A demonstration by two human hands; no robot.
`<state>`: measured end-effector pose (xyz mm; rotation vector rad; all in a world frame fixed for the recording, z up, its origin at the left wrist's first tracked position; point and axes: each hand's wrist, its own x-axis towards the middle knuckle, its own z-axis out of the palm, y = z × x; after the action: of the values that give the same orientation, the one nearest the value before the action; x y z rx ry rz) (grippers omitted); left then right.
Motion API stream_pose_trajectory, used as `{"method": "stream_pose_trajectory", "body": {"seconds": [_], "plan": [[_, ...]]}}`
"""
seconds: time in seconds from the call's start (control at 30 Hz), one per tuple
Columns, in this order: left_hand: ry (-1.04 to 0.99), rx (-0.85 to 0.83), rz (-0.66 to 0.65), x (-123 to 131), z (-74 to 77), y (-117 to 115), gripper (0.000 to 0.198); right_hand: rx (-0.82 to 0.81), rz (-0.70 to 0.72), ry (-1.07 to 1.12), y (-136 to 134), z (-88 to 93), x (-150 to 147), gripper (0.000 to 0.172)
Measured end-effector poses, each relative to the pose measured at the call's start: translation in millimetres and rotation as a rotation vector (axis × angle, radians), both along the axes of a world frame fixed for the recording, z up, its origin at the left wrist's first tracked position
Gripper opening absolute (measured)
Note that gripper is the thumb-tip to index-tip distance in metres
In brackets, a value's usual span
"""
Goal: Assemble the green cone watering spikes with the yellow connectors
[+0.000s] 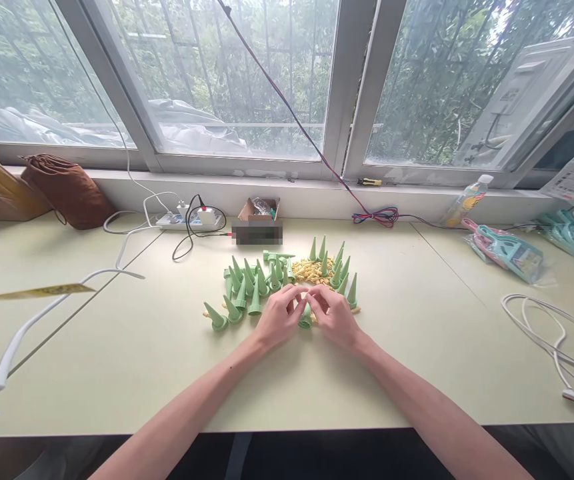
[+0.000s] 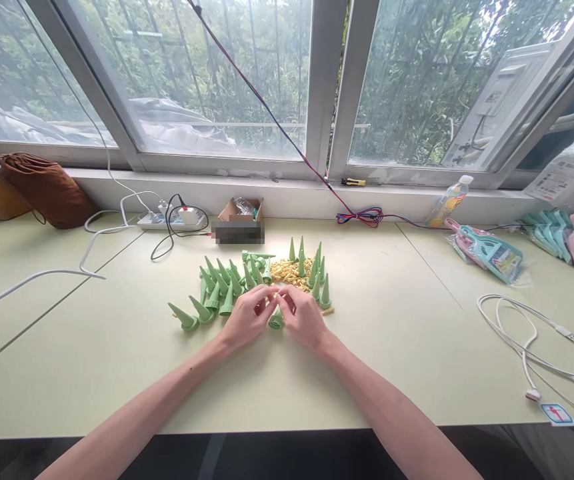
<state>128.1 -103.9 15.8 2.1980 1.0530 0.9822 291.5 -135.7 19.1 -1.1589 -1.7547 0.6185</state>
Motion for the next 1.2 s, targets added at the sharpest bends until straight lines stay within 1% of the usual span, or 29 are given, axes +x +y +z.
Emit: {"method": "stream_pose_trajectory", "body": {"seconds": [0.3, 0.6, 0.73, 1.0, 1.2], "plan": [[-0.026, 0.008, 0.004, -1.3, -5.3, 1.4, 0.016, 0.043, 0.009, 0.038, 2.2, -2.3, 0.4, 0.018], [-0.062, 0.003, 0.03, -1.9, -5.5, 3.2, 0.014, 0.008, -0.04, 0.093, 2.8, -4.6, 0.9, 0.013], [-0.065, 0.002, 0.031, -1.9, -5.7, 3.5, 0.015, 0.002, -0.075, 0.094, 3.4, -3.8, 1.0, 0.014], [-0.09, 0.005, 0.024, -1.4, -6.0, 3.6, 0.018, -0.009, -0.056, 0.144, 4.2, -3.6, 0.9, 0.015], [-0.097, 0.013, 0.048, -0.6, -3.1, 2.3, 0.019, 0.005, -0.161, 0.245, 5.7, -6.9, 4.0, 0.017]]}}
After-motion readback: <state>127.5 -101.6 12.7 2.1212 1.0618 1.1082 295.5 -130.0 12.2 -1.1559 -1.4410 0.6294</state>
